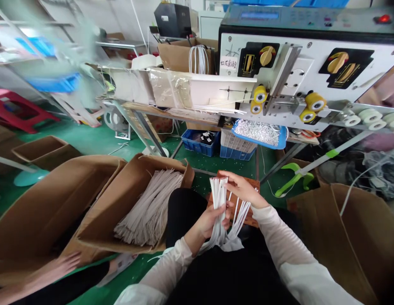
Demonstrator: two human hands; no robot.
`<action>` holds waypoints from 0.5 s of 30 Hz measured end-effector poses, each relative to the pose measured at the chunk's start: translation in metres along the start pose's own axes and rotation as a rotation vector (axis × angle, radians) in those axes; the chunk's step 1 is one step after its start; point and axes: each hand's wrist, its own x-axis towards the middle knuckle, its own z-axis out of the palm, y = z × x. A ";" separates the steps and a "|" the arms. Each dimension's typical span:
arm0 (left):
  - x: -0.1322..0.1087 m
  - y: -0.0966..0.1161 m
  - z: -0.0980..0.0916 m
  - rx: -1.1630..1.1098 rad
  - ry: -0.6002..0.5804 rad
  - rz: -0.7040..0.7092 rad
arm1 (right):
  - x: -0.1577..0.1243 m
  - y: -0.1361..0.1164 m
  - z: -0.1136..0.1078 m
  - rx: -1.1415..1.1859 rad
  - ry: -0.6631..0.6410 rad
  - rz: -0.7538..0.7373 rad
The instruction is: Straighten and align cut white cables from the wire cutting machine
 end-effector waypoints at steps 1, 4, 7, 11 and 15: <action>0.000 0.000 0.000 -0.013 -0.004 -0.001 | 0.000 -0.001 0.000 -0.017 0.036 -0.031; 0.000 0.002 0.002 -0.040 0.005 -0.006 | -0.002 -0.009 0.000 -0.178 0.098 -0.153; 0.000 0.003 0.004 -0.018 0.031 0.004 | -0.006 -0.019 0.001 -0.404 0.039 -0.238; 0.000 0.002 0.008 0.045 0.064 0.005 | -0.008 -0.026 0.001 -0.563 -0.033 -0.253; 0.000 0.001 0.011 0.054 0.076 0.008 | -0.005 -0.027 -0.001 -0.537 -0.050 -0.206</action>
